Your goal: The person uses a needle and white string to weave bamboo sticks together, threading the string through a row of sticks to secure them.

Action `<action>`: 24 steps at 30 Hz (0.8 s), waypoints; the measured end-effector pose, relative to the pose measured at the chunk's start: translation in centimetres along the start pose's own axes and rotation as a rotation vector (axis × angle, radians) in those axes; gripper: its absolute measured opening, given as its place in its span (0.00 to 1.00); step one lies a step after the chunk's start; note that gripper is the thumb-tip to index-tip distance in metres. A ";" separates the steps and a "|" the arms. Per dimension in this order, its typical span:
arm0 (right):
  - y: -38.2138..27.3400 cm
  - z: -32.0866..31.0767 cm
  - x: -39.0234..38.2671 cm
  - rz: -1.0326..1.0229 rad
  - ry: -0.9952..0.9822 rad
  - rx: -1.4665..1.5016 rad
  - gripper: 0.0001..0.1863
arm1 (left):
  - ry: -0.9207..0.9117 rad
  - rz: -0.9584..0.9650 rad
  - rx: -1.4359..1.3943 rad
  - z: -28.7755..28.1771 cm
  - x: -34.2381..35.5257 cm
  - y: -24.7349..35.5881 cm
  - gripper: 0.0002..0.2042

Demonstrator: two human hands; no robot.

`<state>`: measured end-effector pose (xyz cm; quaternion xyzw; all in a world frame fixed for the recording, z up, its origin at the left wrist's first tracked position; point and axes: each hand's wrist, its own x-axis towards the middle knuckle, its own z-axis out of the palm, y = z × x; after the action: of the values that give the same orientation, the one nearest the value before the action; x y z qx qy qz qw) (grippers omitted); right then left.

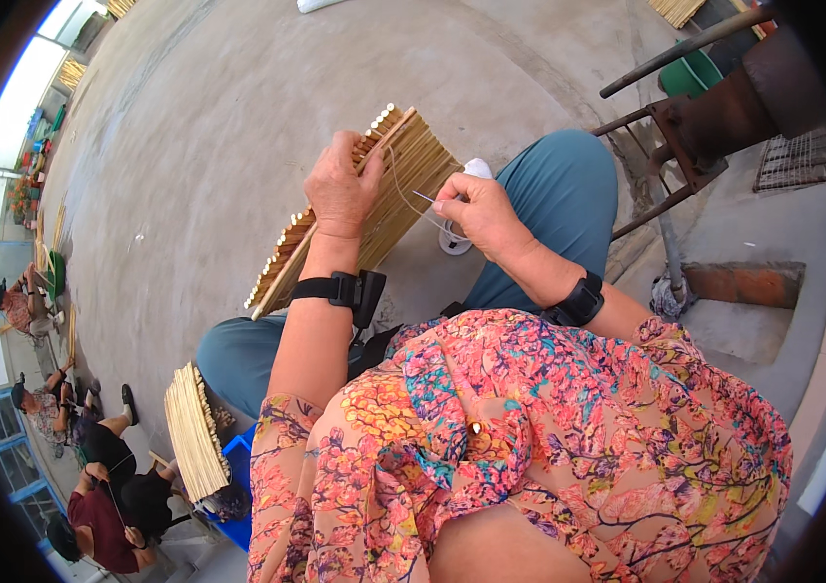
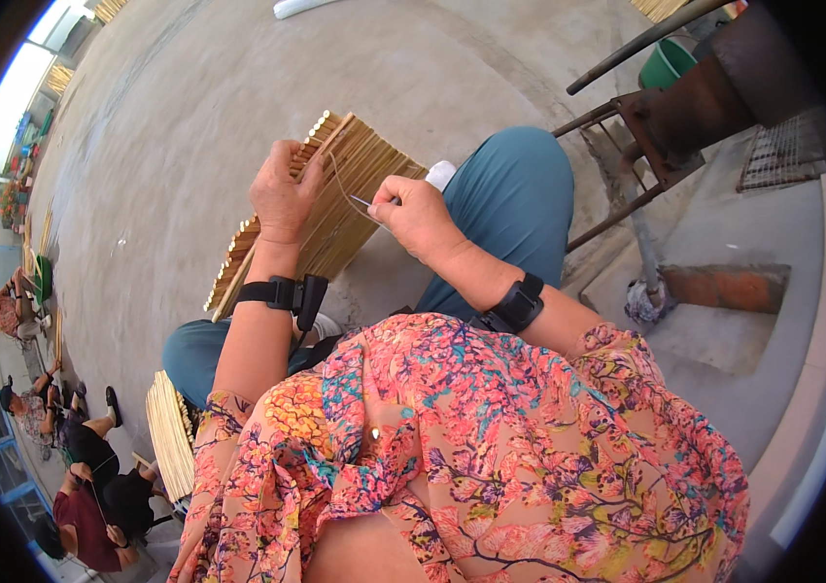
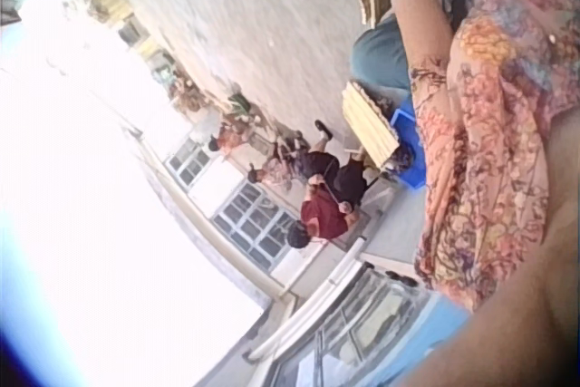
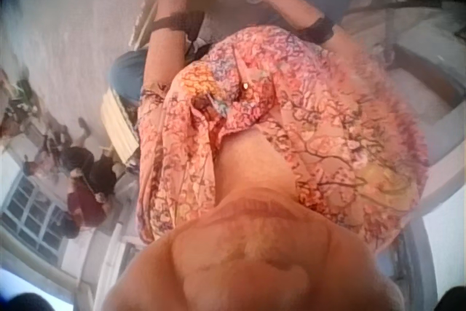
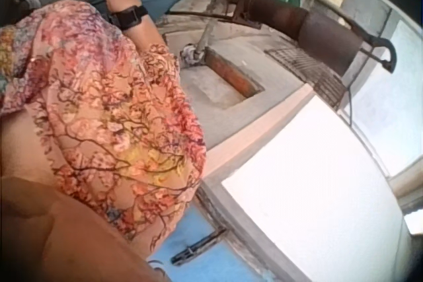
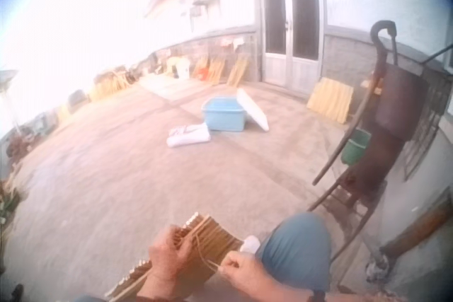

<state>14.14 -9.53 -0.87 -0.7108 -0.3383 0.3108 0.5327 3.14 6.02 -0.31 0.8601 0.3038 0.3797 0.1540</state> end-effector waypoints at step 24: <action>-3.3 -0.6 3.3 -0.084 -0.213 0.009 0.07 | -0.005 0.108 -0.093 -1.6 -0.1 0.7 0.14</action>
<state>16.03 -6.47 2.22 -0.6565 -0.4209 0.3633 0.5097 2.21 5.51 1.04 0.8681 0.2388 0.3990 0.1737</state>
